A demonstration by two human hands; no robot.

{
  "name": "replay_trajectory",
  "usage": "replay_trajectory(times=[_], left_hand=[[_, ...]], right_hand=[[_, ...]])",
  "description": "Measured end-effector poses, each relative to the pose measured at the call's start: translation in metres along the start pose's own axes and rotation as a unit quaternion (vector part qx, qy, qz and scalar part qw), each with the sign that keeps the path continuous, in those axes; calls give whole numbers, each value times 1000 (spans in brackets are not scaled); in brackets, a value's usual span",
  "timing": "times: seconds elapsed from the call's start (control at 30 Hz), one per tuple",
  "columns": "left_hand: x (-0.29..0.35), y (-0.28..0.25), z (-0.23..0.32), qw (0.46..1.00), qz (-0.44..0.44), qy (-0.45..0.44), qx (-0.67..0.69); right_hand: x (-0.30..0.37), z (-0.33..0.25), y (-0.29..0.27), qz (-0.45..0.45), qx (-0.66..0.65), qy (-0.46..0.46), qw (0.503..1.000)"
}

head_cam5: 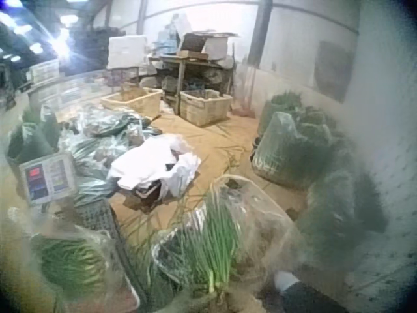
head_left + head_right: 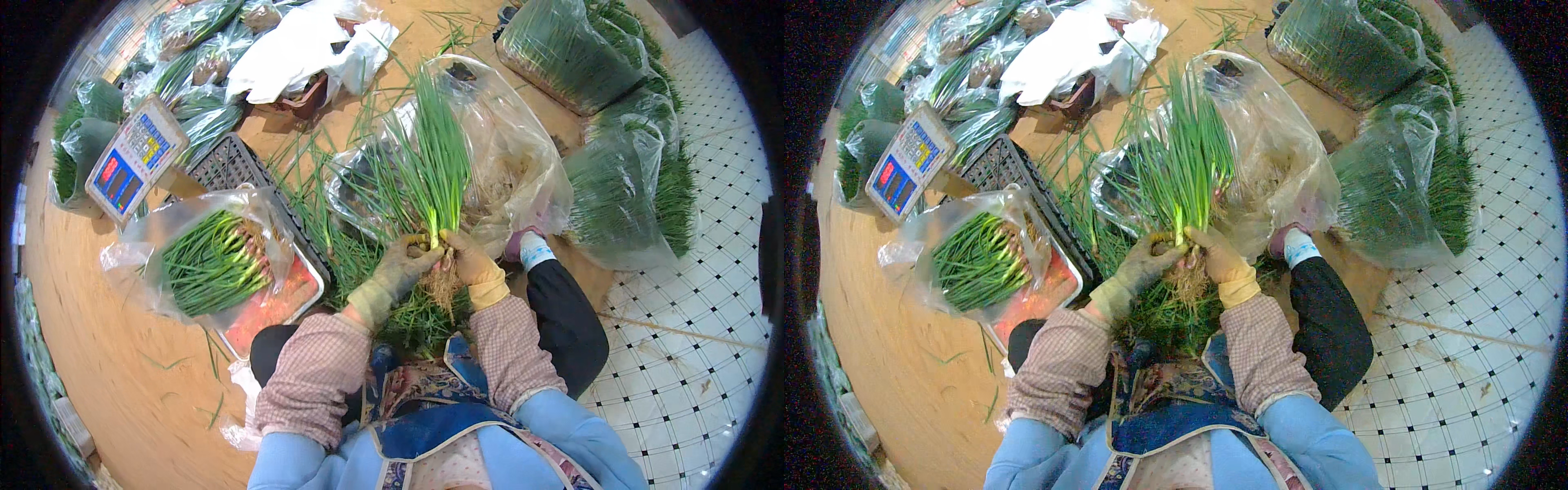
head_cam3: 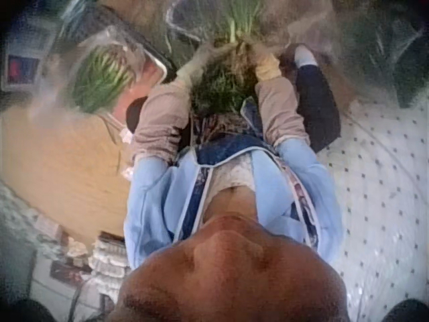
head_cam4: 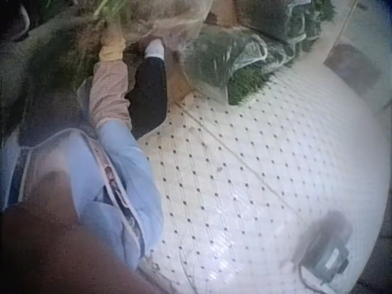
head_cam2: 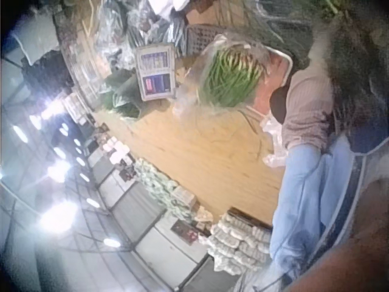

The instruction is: The person sits on the floor and repeatedly bundles green onions, places them into plastic bags, weighs them on a digital scale, and sets the packaged bundles aside.

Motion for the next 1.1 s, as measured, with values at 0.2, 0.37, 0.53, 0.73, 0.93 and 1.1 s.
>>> replay_trajectory(times=[0.2,0.37,0.53,0.73,0.93,1.1], left_hand=[[35,13,-5,989,68,-57,-117],[61,31,-27,988,69,-10,138],[74,42,-47,893,59,50,443],[90,42,-62,824,55,129,550],[105,38,-17,940,175,191,224],[119,38,-20,959,184,172,132]], right_hand=[[40,-4,33,49,24,-42,998],[65,1,49,87,-31,-86,992],[73,22,33,106,-102,-69,987],[68,32,48,85,-163,-87,979],[51,64,1,163,-203,-18,965],[59,62,21,211,-121,25,970]])
Point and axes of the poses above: each hand's wrist, its own x-axis away from the middle knuckle, its own y-axis out of the palm, z = x × y, the point moved 7 cm from there along -x, towards the middle knuckle, and after that the axes turned 11 degrees about -z, right-handed, at the moved point
